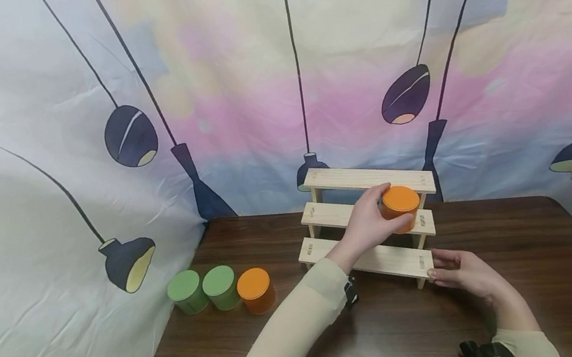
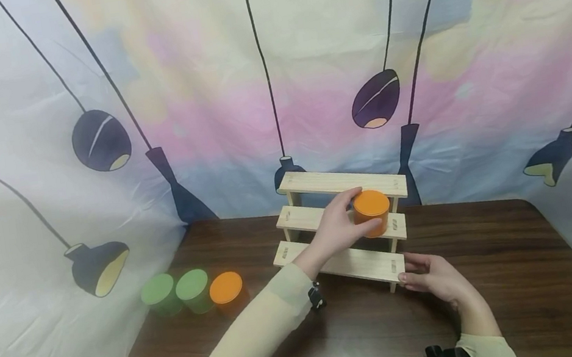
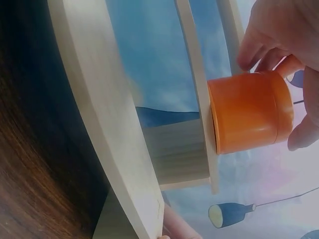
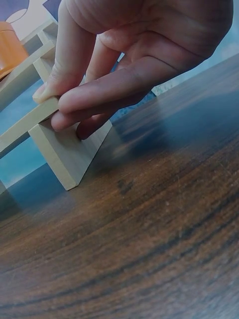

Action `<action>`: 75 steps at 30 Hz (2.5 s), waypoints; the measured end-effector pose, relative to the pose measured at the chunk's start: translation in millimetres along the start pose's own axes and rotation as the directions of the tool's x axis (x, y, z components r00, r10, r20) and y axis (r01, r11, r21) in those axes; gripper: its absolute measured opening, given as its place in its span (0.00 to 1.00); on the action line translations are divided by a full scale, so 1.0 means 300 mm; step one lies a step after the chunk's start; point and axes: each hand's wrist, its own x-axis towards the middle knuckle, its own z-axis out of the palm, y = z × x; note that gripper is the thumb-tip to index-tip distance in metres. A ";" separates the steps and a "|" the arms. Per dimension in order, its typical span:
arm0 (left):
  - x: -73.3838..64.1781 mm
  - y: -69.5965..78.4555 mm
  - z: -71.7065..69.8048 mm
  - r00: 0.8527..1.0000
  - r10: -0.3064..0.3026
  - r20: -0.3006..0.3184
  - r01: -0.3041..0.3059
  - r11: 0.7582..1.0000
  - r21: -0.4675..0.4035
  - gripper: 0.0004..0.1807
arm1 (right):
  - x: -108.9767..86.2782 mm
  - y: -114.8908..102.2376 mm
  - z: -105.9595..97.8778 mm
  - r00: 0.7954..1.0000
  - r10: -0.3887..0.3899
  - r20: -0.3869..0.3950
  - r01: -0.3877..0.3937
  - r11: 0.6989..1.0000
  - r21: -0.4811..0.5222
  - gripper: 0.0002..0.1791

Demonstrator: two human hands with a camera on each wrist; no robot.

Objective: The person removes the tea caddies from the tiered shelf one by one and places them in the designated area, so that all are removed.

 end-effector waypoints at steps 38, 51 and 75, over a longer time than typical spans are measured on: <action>0.054 0.017 -0.009 0.998 -0.049 0.037 0.046 0.996 0.074 0.40 | 0.008 0.000 -0.002 1.000 -0.003 0.005 0.003 1.000 -0.016 0.42; 0.052 0.015 -0.008 0.996 -0.071 0.044 0.068 0.995 0.069 0.42 | 0.002 -0.004 0.001 1.000 -0.001 0.005 0.001 1.000 -0.011 0.44; 0.031 0.017 -0.015 0.999 -0.043 0.031 0.041 0.996 0.085 0.41 | 0.000 -0.004 0.000 1.000 0.020 -0.011 -0.020 1.000 -0.011 0.45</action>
